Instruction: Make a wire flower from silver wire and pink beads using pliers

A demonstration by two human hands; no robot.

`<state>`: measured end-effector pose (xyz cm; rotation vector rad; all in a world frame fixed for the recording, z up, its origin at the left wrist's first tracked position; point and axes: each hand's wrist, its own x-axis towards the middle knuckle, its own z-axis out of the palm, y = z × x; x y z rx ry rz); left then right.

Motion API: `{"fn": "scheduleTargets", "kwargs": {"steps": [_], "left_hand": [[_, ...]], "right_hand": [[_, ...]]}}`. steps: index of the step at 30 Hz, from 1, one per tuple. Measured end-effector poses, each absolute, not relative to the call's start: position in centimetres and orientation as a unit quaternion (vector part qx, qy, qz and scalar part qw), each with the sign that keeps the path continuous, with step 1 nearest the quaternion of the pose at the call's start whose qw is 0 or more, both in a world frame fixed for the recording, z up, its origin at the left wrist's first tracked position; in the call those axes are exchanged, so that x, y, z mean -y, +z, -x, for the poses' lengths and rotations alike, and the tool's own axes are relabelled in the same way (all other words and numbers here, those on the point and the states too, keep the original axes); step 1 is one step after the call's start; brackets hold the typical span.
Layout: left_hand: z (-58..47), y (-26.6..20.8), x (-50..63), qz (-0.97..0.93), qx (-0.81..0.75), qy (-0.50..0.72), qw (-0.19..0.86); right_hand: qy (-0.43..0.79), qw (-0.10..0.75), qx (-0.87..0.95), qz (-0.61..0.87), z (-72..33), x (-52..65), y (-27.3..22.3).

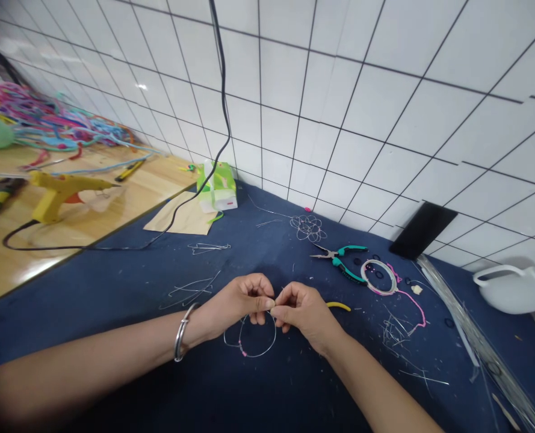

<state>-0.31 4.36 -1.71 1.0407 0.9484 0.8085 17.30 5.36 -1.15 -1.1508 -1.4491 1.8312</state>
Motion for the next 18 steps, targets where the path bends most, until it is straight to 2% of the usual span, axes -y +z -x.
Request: {"fn": "scheduleTargets", "kwargs": {"steps": [18], "left_hand": [[0.90,-1.62,-4.46,-0.492,-0.422,0.291,0.704]], "right_hand": [[0.654,0.351,0.514,0.431,-17.35,-5.25,-1.62]]}}
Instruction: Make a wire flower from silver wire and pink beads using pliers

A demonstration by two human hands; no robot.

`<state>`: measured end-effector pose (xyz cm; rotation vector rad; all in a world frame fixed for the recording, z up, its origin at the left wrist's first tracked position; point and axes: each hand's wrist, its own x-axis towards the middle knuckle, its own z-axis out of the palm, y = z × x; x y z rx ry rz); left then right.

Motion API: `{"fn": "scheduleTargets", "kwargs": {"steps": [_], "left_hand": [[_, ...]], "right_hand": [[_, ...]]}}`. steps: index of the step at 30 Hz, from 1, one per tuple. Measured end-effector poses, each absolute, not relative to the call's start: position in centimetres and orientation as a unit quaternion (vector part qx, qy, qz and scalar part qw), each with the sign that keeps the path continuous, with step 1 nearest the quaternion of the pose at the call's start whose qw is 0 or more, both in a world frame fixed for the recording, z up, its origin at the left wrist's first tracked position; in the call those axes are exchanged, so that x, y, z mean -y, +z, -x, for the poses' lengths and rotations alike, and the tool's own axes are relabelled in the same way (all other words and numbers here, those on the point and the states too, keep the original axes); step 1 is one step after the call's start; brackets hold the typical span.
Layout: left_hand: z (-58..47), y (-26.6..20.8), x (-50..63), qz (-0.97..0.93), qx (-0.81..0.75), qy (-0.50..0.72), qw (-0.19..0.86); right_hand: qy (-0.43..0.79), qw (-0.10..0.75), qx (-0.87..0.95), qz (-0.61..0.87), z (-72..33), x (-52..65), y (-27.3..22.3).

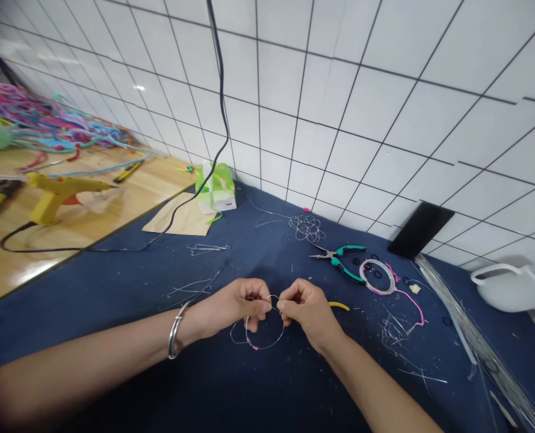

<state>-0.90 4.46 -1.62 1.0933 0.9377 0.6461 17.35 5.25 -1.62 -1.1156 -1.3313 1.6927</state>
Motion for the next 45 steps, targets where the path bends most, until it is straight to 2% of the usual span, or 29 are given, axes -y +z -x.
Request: {"fn": "scheduleTargets", "kwargs": {"steps": [4,12,21,25,45], "left_hand": [[1.19,-1.51,-4.48,-0.502,-0.418,0.273,0.706],[0.67,-1.64,-4.14,-0.467,-0.419,0.339,0.701],[1.03,-1.60,-4.24,-0.492,-0.422,0.292,0.703],[0.95,-1.54,-4.31,-0.482,-0.431,0.292,0.704],[0.99,-1.02,-4.25,-0.483,-0.403,0.285,0.723]], "right_hand": [[0.651,0.356,0.516,0.428,-17.33,-5.14,-1.75],[0.649,0.367,0.507,0.432,-17.18,-5.13,-1.51],[0.666,0.355,0.495,0.431,-17.31,-5.07,-1.46],[0.689,0.327,0.475,0.439,-17.60,-5.51,-1.29],[0.680,0.320,0.479,0.453,-17.52,-5.65,-1.47]]}}
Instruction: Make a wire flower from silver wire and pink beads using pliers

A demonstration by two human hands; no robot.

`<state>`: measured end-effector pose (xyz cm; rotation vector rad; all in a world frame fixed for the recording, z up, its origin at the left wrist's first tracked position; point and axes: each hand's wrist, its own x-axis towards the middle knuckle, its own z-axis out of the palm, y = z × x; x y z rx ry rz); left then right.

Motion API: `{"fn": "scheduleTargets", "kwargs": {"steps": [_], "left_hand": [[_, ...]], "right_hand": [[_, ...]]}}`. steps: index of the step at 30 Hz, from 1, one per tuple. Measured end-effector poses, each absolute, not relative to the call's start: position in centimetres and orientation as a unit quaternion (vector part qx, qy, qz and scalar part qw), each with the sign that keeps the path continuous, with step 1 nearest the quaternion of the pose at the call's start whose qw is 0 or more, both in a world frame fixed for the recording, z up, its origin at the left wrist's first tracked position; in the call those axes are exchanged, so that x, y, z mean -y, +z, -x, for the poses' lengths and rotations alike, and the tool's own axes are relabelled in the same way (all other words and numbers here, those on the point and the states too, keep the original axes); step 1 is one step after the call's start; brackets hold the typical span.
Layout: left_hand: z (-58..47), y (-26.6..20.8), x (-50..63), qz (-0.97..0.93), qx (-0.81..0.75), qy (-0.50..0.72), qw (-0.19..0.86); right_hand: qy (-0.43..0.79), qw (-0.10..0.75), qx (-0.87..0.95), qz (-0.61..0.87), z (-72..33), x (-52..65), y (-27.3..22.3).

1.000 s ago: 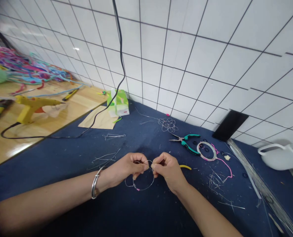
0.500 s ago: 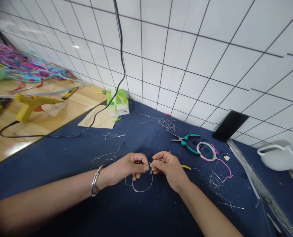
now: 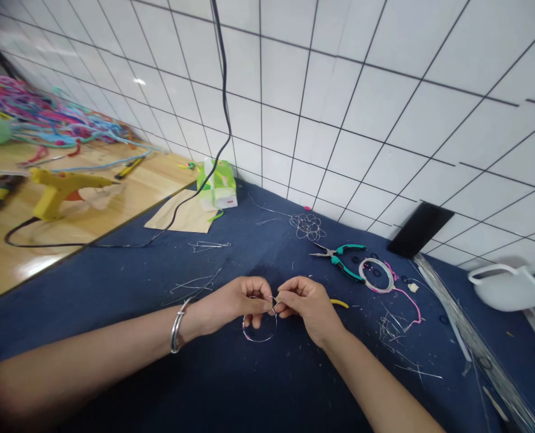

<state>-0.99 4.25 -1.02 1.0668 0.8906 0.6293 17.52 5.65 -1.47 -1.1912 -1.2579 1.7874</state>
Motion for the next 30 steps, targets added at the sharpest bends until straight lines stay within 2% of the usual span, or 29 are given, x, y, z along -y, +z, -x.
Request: {"fn": "scheduleTargets", "kwargs": {"steps": [24,30], "left_hand": [[0.7,-1.5,-4.2,-0.448,-0.405,0.321,0.729],[0.9,-2.0,-4.3,-0.433,-0.405,0.330,0.735]], "right_hand": [[0.694,0.331,0.451,0.454,-17.5,-5.7,-1.2],[0.607,0.313,0.527,0.506,-18.7,-6.5,1.0]]}}
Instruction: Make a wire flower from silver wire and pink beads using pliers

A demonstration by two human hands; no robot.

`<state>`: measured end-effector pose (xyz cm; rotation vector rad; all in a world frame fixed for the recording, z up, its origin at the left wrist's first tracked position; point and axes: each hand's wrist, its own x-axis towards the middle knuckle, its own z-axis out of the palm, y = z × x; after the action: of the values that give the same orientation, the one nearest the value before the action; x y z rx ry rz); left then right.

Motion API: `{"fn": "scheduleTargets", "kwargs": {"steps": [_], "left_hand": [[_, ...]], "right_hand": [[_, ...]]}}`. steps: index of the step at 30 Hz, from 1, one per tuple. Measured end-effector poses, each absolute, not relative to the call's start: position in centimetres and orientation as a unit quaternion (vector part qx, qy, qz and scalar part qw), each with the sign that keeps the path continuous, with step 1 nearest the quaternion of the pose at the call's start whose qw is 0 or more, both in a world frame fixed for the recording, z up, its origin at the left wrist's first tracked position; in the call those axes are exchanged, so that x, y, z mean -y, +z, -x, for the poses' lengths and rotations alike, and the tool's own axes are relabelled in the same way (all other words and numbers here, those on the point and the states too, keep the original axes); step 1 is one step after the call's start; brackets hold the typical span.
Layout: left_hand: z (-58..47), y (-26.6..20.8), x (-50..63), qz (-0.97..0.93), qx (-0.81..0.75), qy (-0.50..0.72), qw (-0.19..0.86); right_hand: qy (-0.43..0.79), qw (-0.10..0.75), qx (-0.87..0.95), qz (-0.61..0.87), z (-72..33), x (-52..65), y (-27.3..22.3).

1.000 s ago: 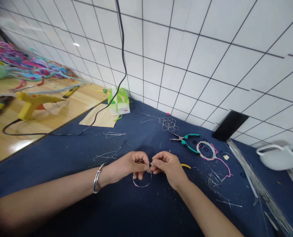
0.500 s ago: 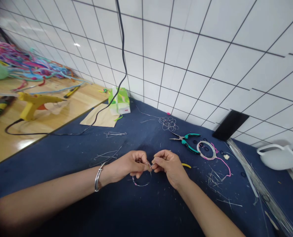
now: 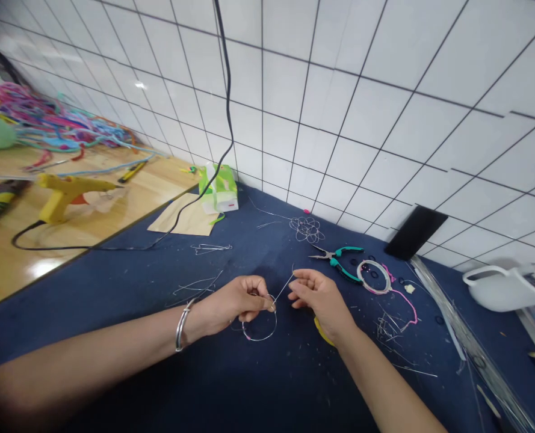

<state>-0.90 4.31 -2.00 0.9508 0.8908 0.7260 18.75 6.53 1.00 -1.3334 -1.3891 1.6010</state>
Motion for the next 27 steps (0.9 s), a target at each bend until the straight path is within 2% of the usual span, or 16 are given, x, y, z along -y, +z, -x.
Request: {"fn": "scheduleTargets", "kwargs": {"steps": [3,7,9,11,16,27], "left_hand": [[0.9,-2.1,-4.3,-0.430,-0.406,0.342,0.730],[0.9,-2.2,-4.3,-0.428,-0.408,0.345,0.729],[0.8,-2.3,-4.2,-0.434,-0.412,0.341,0.725],[0.7,-2.3,-4.1,-0.443,-0.415,0.338,0.720],[0.2,-2.2,-3.8,-0.452,-0.418,0.352,0.705],[-0.1,-2.2,-3.7,-0.450,-0.444,0.386,0.672]], "right_hand": [[0.460,0.251,0.649,0.552,-21.2,-6.6,2.1],[0.159,0.091,0.821,0.541,-25.4,-4.6,1.6],[0.080,0.028,0.852,0.516,-26.8,-2.9,0.6],[0.018,0.007,0.858,0.513,-27.3,-1.5,-0.3],[-0.058,-0.019,0.851,0.522,-25.8,-0.8,-0.9],[-0.071,-0.033,0.825,0.560,-23.2,-2.4,-0.6]]}}
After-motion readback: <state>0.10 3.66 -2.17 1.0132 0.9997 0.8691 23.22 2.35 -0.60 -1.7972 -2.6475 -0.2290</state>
